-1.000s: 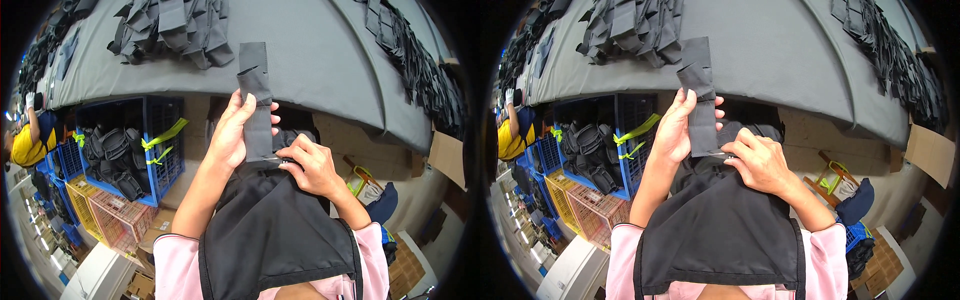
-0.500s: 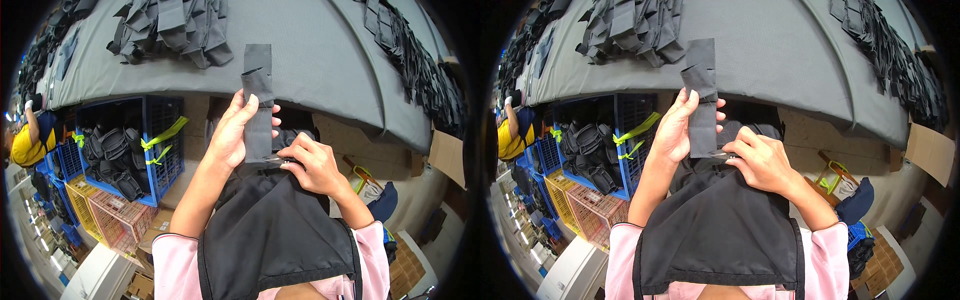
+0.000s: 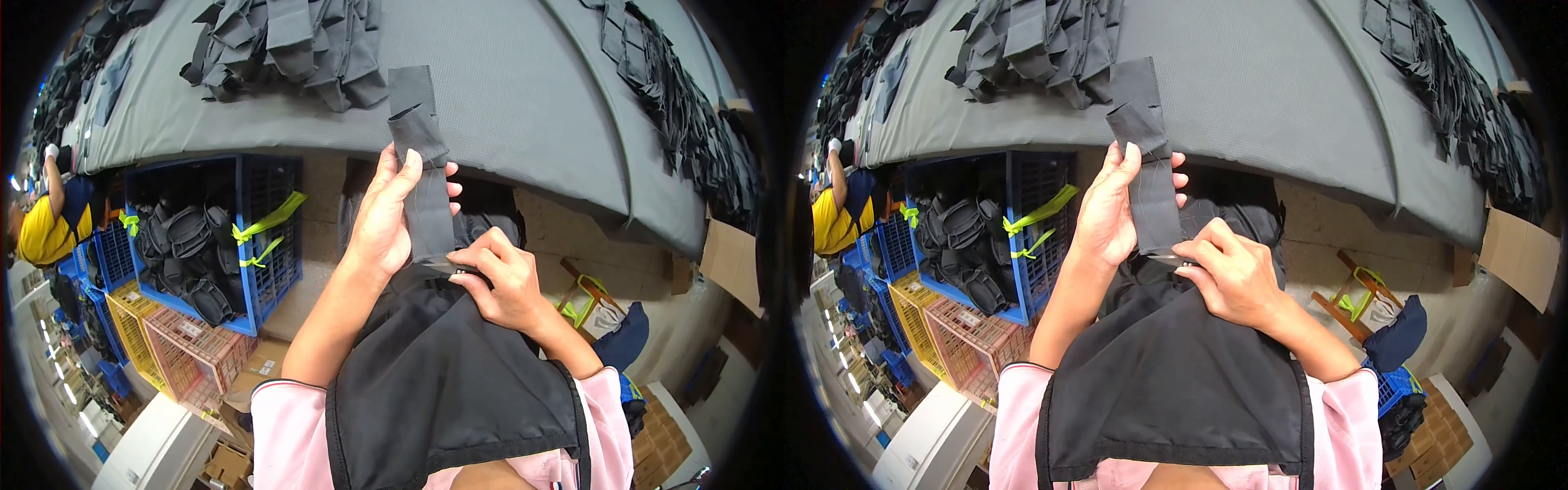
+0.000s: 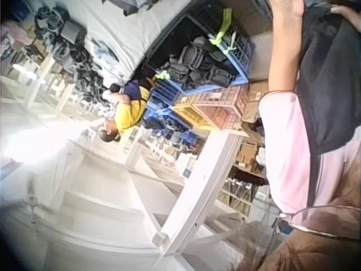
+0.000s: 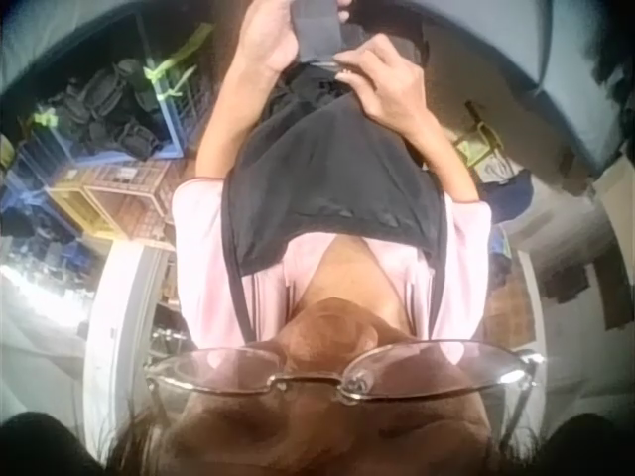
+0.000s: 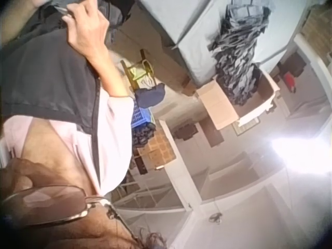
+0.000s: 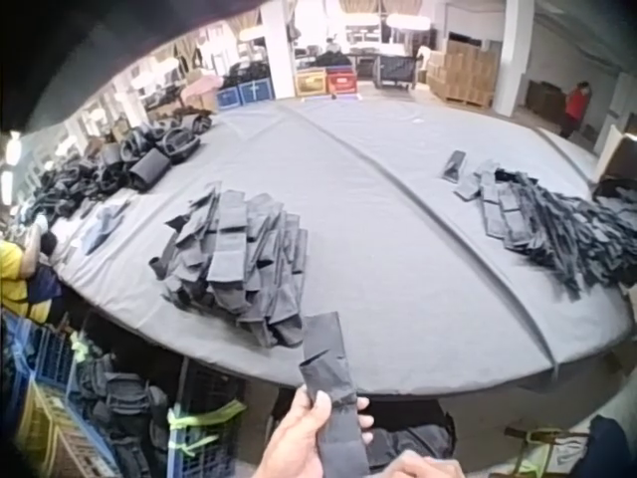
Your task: The recorder uses small snips or a trimming tool to remove excess threads or edges from small black fabric pieces at an industrial workstation.
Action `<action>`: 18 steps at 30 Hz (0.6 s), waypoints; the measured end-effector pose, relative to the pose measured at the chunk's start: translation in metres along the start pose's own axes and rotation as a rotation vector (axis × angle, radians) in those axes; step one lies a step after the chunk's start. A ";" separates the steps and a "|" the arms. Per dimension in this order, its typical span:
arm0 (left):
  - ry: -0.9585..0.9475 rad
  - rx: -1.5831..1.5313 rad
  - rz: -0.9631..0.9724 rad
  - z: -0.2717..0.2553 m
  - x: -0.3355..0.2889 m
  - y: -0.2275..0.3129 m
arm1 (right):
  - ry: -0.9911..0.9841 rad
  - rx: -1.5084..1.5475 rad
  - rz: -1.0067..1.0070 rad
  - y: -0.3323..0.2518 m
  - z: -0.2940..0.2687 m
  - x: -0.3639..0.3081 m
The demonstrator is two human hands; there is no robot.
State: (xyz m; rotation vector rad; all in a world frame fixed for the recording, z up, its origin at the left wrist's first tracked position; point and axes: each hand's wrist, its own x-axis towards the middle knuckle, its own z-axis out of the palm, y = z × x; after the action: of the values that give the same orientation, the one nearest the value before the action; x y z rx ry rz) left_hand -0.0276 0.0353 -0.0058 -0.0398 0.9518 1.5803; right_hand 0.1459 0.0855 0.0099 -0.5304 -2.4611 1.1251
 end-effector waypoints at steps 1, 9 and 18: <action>0.001 -0.002 0.004 0.001 0.000 0.000 | 0.004 -0.015 0.014 -0.001 0.002 -0.001; 0.047 -0.008 0.010 0.004 -0.004 0.001 | 0.023 -0.002 0.029 -0.002 0.011 -0.001; 0.047 -0.016 0.008 0.003 -0.004 -0.001 | 0.035 -0.028 0.027 -0.003 0.013 -0.003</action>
State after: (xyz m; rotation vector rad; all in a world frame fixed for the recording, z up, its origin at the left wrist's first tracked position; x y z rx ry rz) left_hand -0.0244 0.0339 -0.0018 -0.0850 0.9768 1.6007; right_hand 0.1412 0.0740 0.0038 -0.5892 -2.4498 1.0837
